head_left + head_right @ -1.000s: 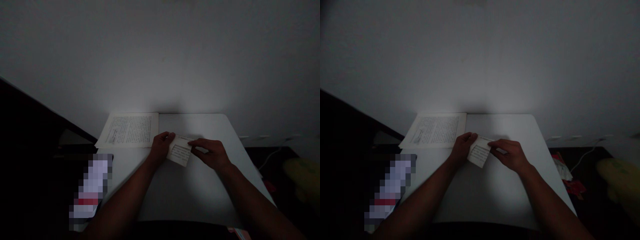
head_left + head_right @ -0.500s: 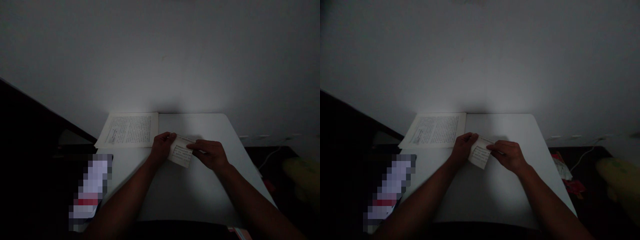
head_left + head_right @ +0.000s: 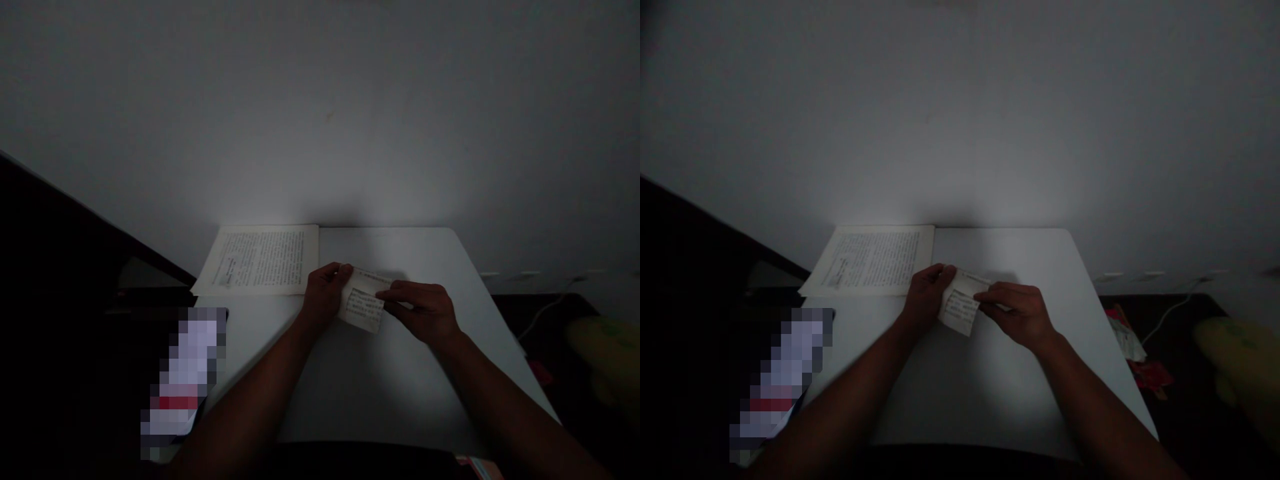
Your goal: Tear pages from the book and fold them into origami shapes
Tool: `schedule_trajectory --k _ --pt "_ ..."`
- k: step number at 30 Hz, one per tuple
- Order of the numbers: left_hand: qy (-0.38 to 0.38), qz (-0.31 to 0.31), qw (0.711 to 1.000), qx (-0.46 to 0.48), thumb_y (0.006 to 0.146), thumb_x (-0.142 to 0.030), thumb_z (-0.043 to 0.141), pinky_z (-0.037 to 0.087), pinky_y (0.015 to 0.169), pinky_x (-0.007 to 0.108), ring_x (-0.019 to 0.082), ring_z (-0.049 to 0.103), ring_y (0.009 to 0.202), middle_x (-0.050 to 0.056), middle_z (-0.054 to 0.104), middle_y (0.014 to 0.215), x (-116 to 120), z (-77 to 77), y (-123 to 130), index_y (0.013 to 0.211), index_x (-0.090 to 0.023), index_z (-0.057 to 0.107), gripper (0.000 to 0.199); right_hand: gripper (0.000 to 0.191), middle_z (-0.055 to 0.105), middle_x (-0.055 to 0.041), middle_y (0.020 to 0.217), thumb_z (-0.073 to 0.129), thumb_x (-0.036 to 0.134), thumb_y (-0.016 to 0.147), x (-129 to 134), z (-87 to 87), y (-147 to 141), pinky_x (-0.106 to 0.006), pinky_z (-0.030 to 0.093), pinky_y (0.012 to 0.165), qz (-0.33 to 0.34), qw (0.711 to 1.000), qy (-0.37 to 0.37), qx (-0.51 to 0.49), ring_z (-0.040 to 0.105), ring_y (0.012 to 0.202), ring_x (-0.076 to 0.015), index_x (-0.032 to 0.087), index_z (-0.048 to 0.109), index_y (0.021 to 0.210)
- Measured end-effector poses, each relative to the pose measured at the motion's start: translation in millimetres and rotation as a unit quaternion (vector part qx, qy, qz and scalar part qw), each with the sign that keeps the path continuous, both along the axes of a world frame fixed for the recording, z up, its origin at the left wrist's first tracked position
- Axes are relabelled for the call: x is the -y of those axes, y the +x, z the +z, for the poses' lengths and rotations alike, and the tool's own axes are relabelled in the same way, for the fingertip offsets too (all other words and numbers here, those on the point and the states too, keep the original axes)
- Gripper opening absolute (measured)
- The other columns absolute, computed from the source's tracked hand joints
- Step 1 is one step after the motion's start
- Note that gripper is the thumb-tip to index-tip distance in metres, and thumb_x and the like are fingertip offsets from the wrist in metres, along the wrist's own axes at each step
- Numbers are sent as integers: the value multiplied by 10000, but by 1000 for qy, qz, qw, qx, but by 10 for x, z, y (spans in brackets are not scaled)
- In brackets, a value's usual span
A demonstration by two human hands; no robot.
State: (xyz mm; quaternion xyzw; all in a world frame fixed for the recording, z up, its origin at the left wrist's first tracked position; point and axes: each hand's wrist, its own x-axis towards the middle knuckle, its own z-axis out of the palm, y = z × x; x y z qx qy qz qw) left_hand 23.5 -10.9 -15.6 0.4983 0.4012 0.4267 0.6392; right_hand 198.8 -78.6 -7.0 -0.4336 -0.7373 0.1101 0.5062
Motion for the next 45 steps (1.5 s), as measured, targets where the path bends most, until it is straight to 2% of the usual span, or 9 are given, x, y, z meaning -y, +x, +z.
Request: schedule_trajectory --k 3,8,13,18,22,27,32,38,45 --pt "16 4 1000 -12 766 -450 622 355 456 200 84 471 480 -34 526 548 -1 -4 -8 648 -144 565 333 126 726 -32 770 678 183 767 -4 25 -4 -248 570 555 8 1000 3 -6 680 644 -148 235 736 866" --pt "16 6 1000 -21 751 -456 632 337 445 200 81 449 460 -42 500 521 -5 8 -14 622 -147 546 346 134 709 -25 749 661 198 781 -1 11 23 -226 539 490 44 998 -42 -10 662 611 -137 245 736 881" --pt "23 9 999 -25 752 -452 628 341 445 198 81 447 465 -43 503 527 -8 16 -9 635 -146 567 333 155 716 -28 785 666 188 778 0 -23 21 -229 555 538 35 999 -37 -4 676 659 -140 248 732 904" --pt "17 -1 999 -29 762 -459 617 356 450 202 88 462 478 -34 528 548 -3 6 -2 655 -145 575 334 213 728 -22 806 656 165 783 -16 -35 5 -235 572 590 66 997 -47 -9 692 692 -143 265 726 957" --pt "22 0 999 -24 759 -448 624 350 452 202 87 460 475 -39 508 531 -1 3 3 630 -147 551 336 195 712 -25 741 660 173 782 -16 -48 9 -211 545 530 99 992 -78 -29 672 615 -124 249 736 944" --pt "20 7 1000 -23 760 -449 618 360 460 209 93 470 479 -34 515 533 4 20 6 638 -147 558 331 152 697 -20 681 665 195 778 -5 -72 9 -219 530 512 96 989 -100 -45 657 584 -127 241 749 895" --pt "23 19 999 -29 748 -454 627 352 454 209 92 461 477 -34 519 537 -4 31 -6 640 -147 569 330 157 708 -24 709 683 250 769 0 -82 -13 -224 532 512 95 989 -106 -42 661 591 -132 258 748 912" --pt "23 17 999 -33 752 -468 620 344 448 204 90 454 476 -35 509 532 -2 23 -7 642 -148 566 342 146 652 7 584 701 240 753 -5 -67 -42 -182 446 423 125 986 -99 -50 573 451 -85 247 751 890" --pt "19 23 999 -33 748 -447 622 359 456 201 89 457 488 -33 517 544 5 54 10 645 -143 578 325 97 694 -5 639 688 234 760 -4 -46 -51 -190 485 468 120 987 -99 -46 619 502 -101 242 748 835"
